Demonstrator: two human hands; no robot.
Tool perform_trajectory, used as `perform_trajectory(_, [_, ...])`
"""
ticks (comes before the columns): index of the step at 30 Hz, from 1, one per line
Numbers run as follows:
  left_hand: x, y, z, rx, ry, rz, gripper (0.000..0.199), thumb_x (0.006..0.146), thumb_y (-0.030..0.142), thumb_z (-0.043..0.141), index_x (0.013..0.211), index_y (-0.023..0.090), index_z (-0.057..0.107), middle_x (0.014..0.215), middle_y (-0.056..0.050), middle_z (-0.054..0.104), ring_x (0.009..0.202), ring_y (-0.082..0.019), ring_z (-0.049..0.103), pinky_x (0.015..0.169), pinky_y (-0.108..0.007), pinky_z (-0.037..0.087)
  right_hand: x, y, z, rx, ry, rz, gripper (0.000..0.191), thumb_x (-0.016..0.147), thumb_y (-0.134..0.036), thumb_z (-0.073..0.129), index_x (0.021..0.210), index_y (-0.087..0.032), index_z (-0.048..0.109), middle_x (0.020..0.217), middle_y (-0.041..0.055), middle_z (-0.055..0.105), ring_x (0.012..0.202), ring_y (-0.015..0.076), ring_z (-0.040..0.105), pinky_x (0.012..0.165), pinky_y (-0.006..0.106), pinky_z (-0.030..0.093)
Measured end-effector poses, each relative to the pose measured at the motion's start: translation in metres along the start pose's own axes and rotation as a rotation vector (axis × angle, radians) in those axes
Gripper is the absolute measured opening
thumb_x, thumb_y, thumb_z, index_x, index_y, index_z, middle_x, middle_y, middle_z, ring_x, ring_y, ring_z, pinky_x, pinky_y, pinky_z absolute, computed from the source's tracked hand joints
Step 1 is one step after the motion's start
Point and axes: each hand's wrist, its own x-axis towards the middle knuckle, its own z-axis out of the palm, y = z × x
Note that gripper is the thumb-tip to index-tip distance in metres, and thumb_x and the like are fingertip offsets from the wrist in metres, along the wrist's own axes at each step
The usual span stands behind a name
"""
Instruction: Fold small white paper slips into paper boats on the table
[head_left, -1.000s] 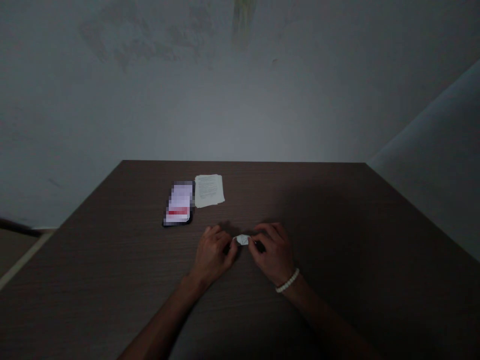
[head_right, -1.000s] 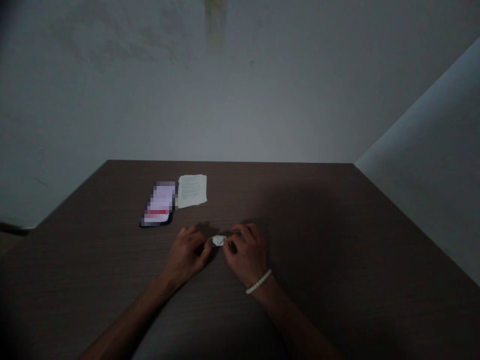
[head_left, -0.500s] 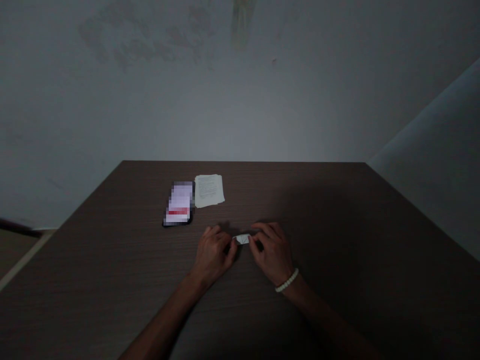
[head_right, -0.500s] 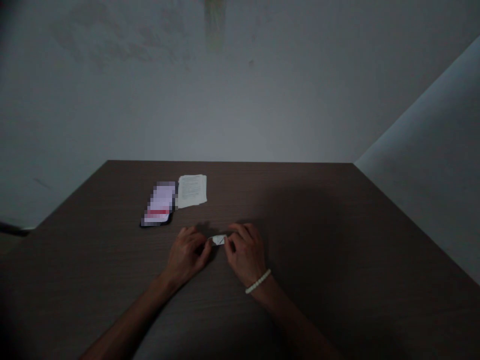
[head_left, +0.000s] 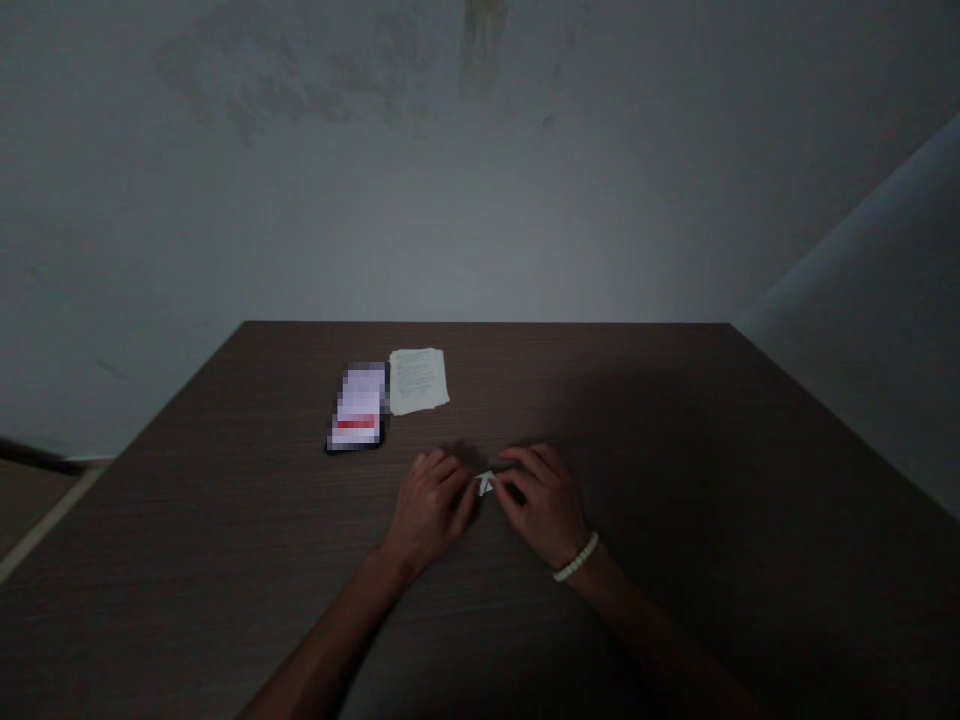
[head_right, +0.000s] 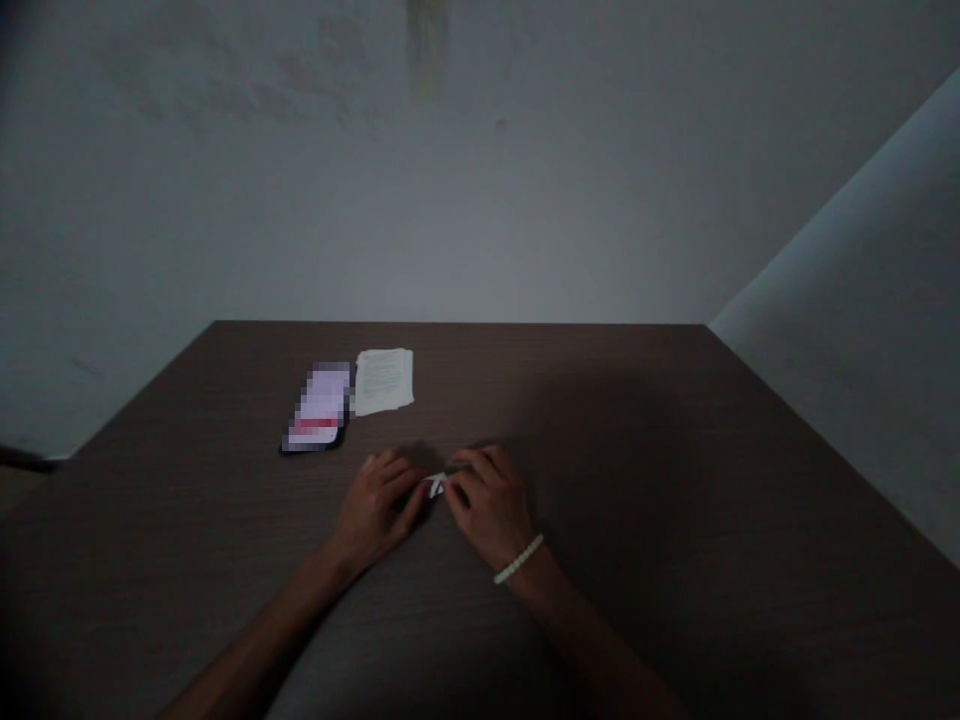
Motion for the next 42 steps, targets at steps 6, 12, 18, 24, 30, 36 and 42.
perform_trajectory(6, [-0.0006, -0.0024, -0.0001, -0.073, -0.007, 0.008, 0.023, 0.094, 0.022, 0.046, 0.080, 0.018, 0.064, 0.076, -0.005, 0.062, 0.078, -0.021, 0.049, 0.071, -0.037, 0.033, 0.0009, -0.0001, 0.0003, 0.065, 0.016, 0.043, 0.006, 0.083, -0.016, 0.065, 0.083, -0.022, 0.069, 0.098, 0.0048, 0.067, 0.094, 0.0206, 0.056, 0.085, 0.037, 0.050])
perform_trajectory(12, [-0.0009, -0.0024, -0.0022, -0.073, -0.083, 0.029, 0.024, 0.094, 0.020, 0.044, 0.082, 0.018, 0.065, 0.075, -0.005, 0.061, 0.078, -0.022, 0.048, 0.070, -0.037, 0.032, 0.0016, 0.0010, 0.0014, 0.123, -0.025, 0.038, 0.010, 0.084, -0.014, 0.063, 0.086, -0.022, 0.069, 0.101, 0.0053, 0.066, 0.096, 0.0210, 0.056, 0.085, 0.038, 0.051])
perform_trajectory(18, [0.0002, 0.0003, -0.0014, -0.030, -0.108, 0.027, 0.023, 0.093, 0.019, 0.043, 0.086, 0.017, 0.065, 0.079, -0.006, 0.062, 0.080, -0.023, 0.049, 0.071, -0.037, 0.032, 0.0004, 0.0008, 0.0025, 0.103, -0.027, 0.041, 0.010, 0.086, -0.014, 0.061, 0.083, -0.021, 0.068, 0.102, 0.0052, 0.067, 0.096, 0.0211, 0.055, 0.085, 0.038, 0.050])
perform_trajectory(24, [0.0011, 0.0014, -0.0003, 0.007, -0.052, 0.043, 0.022, 0.092, 0.019, 0.046, 0.079, 0.017, 0.064, 0.074, -0.006, 0.061, 0.079, -0.022, 0.048, 0.070, -0.037, 0.033, 0.0004, 0.0008, 0.0034, 0.093, -0.034, 0.044, 0.010, 0.086, -0.015, 0.062, 0.081, -0.021, 0.067, 0.099, 0.0040, 0.067, 0.095, 0.0206, 0.055, 0.086, 0.037, 0.049])
perform_trajectory(30, [-0.0012, 0.0027, -0.0020, -0.071, 0.121, 0.067, 0.013, 0.089, 0.026, 0.056, 0.097, 0.016, 0.060, 0.093, -0.008, 0.064, 0.085, -0.022, 0.053, 0.074, -0.036, 0.038, 0.0003, 0.0028, 0.0027, 0.084, 0.014, 0.101, 0.010, 0.083, -0.015, 0.065, 0.077, -0.022, 0.068, 0.099, 0.0041, 0.067, 0.094, 0.0215, 0.054, 0.085, 0.038, 0.049])
perform_trajectory(36, [-0.0026, 0.0011, 0.0012, -0.028, 0.166, 0.135, 0.010, 0.088, 0.026, 0.061, 0.094, 0.019, 0.060, 0.093, -0.007, 0.062, 0.083, -0.020, 0.053, 0.070, -0.034, 0.038, 0.0006, 0.0034, 0.0034, 0.075, 0.045, 0.121, 0.010, 0.082, -0.016, 0.066, 0.074, -0.022, 0.068, 0.096, 0.0037, 0.068, 0.093, 0.0209, 0.054, 0.084, 0.037, 0.049])
perform_trajectory(42, [-0.0020, -0.0005, 0.0022, -0.024, 0.174, 0.114, 0.008, 0.090, 0.021, 0.057, 0.094, 0.018, 0.063, 0.090, -0.006, 0.064, 0.082, -0.020, 0.052, 0.071, -0.034, 0.037, 0.0008, 0.0022, 0.0045, 0.103, 0.028, 0.063, 0.010, 0.084, -0.014, 0.064, 0.078, -0.021, 0.067, 0.097, 0.0037, 0.068, 0.093, 0.0200, 0.055, 0.086, 0.036, 0.049])
